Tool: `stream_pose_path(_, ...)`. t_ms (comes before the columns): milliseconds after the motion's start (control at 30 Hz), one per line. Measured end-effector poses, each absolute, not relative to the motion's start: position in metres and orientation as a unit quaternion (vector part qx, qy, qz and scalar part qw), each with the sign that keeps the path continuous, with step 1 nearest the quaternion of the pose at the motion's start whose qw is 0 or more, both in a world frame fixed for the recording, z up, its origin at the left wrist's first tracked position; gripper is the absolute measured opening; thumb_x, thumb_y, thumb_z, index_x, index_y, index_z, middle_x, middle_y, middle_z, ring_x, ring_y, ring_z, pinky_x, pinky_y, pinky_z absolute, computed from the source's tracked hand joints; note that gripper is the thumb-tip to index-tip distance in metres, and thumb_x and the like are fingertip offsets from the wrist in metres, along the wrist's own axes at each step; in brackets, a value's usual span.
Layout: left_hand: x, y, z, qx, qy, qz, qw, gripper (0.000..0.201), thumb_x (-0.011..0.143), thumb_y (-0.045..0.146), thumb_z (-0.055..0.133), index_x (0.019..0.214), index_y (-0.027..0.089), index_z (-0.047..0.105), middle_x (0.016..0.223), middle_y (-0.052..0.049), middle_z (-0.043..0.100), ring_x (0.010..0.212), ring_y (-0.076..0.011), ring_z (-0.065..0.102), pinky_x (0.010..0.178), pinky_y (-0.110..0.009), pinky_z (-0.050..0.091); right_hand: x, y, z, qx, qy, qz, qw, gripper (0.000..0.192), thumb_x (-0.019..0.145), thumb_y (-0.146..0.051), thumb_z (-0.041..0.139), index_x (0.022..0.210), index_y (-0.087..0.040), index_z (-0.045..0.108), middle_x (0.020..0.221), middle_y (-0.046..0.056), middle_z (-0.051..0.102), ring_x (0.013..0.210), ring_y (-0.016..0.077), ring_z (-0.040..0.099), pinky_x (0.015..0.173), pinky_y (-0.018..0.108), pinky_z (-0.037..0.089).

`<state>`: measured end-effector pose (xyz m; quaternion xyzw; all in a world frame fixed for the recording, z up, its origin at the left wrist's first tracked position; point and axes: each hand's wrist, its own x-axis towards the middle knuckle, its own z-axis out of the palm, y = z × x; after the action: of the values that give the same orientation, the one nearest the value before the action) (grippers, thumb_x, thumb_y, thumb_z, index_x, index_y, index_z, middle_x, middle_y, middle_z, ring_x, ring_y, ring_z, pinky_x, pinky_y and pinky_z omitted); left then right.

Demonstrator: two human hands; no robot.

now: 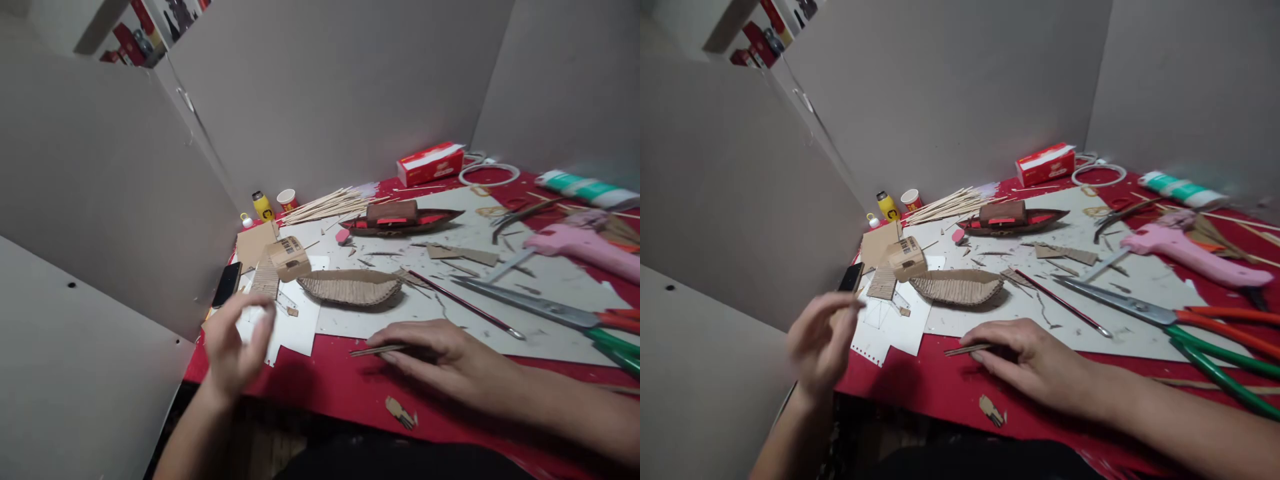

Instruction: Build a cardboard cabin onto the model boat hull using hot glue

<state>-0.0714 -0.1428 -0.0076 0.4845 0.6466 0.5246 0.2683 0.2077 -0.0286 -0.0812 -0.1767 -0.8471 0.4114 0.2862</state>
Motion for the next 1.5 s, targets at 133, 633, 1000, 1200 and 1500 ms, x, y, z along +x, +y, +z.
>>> stream_pose_path(133, -0.12, -0.075, -0.015, 0.499, 0.825, 0.261, 0.055, 0.028, 0.076, 0.041, 0.069, 0.092, 0.019, 0.064, 0.089, -0.011, 0.07, 0.093, -0.0296, 0.065, 0.079, -0.036, 0.046, 0.21, -0.03, -0.084, -0.139, -0.874, 0.38, 0.27, 0.026, 0.096, -0.027, 0.049, 0.109, -0.022, 0.071, 0.098, 0.006, 0.073, 0.086, 0.0167, 0.07, 0.077, 0.029, 0.055)
stream_pose_path(633, -0.155, -0.015, -0.041, 0.468, 0.847, 0.188, 0.167, 0.033, 0.091, 0.035, 0.059, 0.117, 0.014, 0.059, 0.115, -0.009, 0.063, 0.097, -0.0211, 0.063, 0.082, -0.041, 0.055, 0.211, -0.029, -0.078, -0.105, -0.908, 0.353, 0.201, 0.034, 0.1, -0.028, 0.038, 0.115, -0.02, 0.068, 0.095, 0.008, 0.073, 0.083, 0.0161, 0.069, 0.073, 0.028, 0.052)
stream_pose_path(1000, -0.153, -0.024, 0.008, 0.4, 0.735, 0.548, 0.001, 0.038, 0.082, 0.021, 0.065, 0.117, 0.019, 0.052, 0.072, 0.006, 0.059, 0.054, -0.0073, 0.057, 0.054, -0.019, 0.046, 0.212, -0.031, -0.079, -0.125, -0.907, 0.335, 0.224, 0.031, 0.1, -0.028, 0.038, 0.114, -0.02, 0.065, 0.099, 0.007, 0.073, 0.086, 0.0169, 0.069, 0.075, 0.028, 0.051)
stream_pose_path(1200, -0.12, -0.038, 0.009, 0.394, 0.631, 0.645, 0.177, 0.023, 0.076, 0.023, 0.066, 0.096, 0.016, 0.056, 0.073, 0.002, 0.065, 0.059, -0.0099, 0.066, 0.061, -0.021, 0.055, 0.212, -0.033, -0.075, -0.202, -0.888, 0.353, 0.214, 0.023, 0.098, -0.032, 0.04, 0.098, -0.019, 0.059, 0.08, 0.005, 0.068, 0.066, 0.0146, 0.061, 0.062, 0.027, 0.044)
stream_pose_path(1500, -0.029, -0.058, 0.006, 0.385, 0.501, 0.61, 0.478, 0.033, 0.066, 0.025, 0.081, 0.092, 0.014, 0.064, 0.085, -0.004, 0.071, 0.071, -0.016, 0.073, 0.064, -0.021, 0.06, 0.209, -0.027, -0.084, -0.199, -0.91, 0.32, 0.172, 0.027, 0.099, -0.03, 0.037, 0.093, -0.017, 0.06, 0.079, 0.006, 0.066, 0.071, 0.0152, 0.062, 0.064, 0.026, 0.042)
